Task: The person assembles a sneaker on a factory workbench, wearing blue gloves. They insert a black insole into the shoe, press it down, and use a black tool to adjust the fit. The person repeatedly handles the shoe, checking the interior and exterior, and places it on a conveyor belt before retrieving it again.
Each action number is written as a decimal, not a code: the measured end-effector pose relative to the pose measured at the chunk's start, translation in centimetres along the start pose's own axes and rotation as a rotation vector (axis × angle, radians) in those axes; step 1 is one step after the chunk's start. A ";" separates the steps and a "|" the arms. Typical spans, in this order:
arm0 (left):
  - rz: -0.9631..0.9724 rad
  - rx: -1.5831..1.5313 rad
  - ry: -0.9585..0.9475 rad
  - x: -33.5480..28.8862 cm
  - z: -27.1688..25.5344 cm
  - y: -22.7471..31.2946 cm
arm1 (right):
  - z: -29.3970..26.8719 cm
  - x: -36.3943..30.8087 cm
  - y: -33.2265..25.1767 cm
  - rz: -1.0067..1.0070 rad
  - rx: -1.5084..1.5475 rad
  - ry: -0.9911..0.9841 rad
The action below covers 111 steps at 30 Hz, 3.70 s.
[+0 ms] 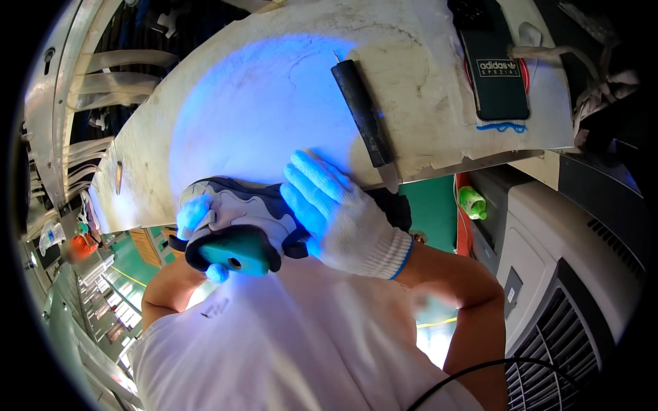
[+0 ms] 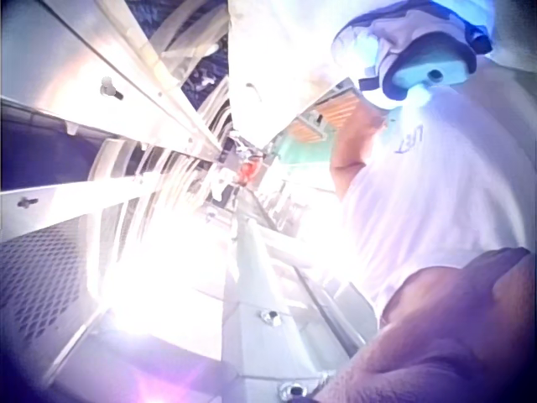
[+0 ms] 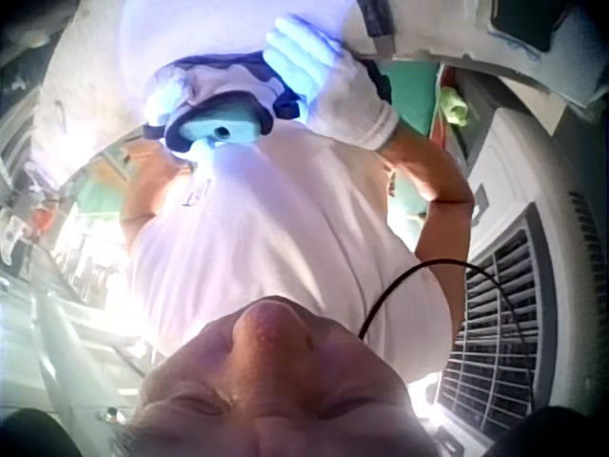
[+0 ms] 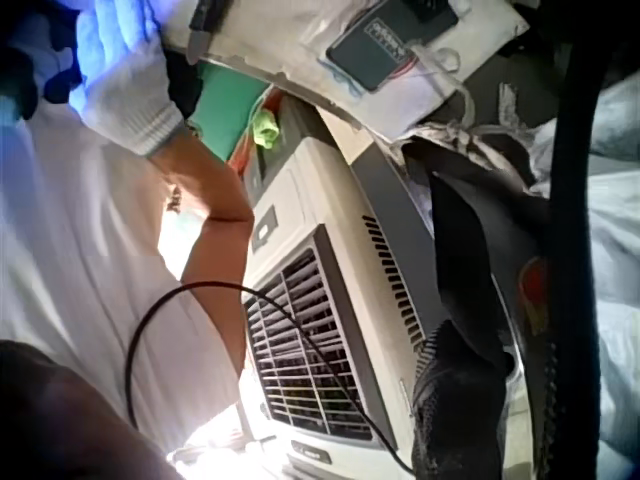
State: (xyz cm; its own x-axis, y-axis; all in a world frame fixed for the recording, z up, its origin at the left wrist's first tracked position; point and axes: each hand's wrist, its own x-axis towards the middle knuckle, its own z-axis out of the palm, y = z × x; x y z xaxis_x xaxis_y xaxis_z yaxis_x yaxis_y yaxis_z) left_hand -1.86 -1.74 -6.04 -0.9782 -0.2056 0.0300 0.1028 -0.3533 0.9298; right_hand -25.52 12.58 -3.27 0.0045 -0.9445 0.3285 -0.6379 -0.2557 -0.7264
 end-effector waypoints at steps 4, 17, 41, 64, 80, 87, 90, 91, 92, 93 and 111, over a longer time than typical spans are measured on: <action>-0.156 0.068 0.243 3.5 2.5 7.5 | 2.5 0.6 0.6 0.004 0.091 0.240; -0.109 1.261 0.632 5.7 0.0 13.9 | -2.5 5.7 4.1 0.445 -0.559 0.511; -0.345 1.503 0.634 5.3 -1.5 15.0 | -0.1 4.1 2.0 0.358 -0.229 0.120; 0.533 1.150 1.250 -9.2 8.4 4.3 | 6.2 2.9 -15.4 0.151 0.573 -0.182; 0.397 0.930 1.206 -12.0 7.4 7.1 | 7.9 5.6 -15.9 0.116 0.693 -0.044; 0.278 0.935 1.261 -12.7 5.3 9.2 | 7.9 8.8 -16.6 0.136 0.758 -0.057; 0.297 0.859 1.262 -12.9 4.7 8.6 | 8.0 9.1 -16.9 0.150 0.792 -0.054; 0.296 0.842 1.260 -13.1 4.6 8.3 | 8.0 9.0 -16.9 0.155 0.808 -0.053; 0.295 0.826 1.259 -13.3 4.6 8.3 | 8.1 9.0 -16.8 0.151 0.794 -0.050; 0.301 0.813 1.258 -13.3 4.7 8.3 | 8.3 8.9 -16.7 0.148 0.779 -0.052; 0.648 1.439 1.234 -6.5 7.8 7.0 | 3.4 4.6 -13.2 0.582 1.329 -0.109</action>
State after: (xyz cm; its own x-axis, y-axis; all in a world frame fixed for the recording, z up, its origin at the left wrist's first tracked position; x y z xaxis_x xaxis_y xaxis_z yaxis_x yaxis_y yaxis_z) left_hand 3.76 4.23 3.15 -0.1700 -0.5994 0.7822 -0.4839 0.7422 0.4636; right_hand -14.52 10.88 5.79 0.0949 -0.9743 -0.2041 0.5994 0.2196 -0.7697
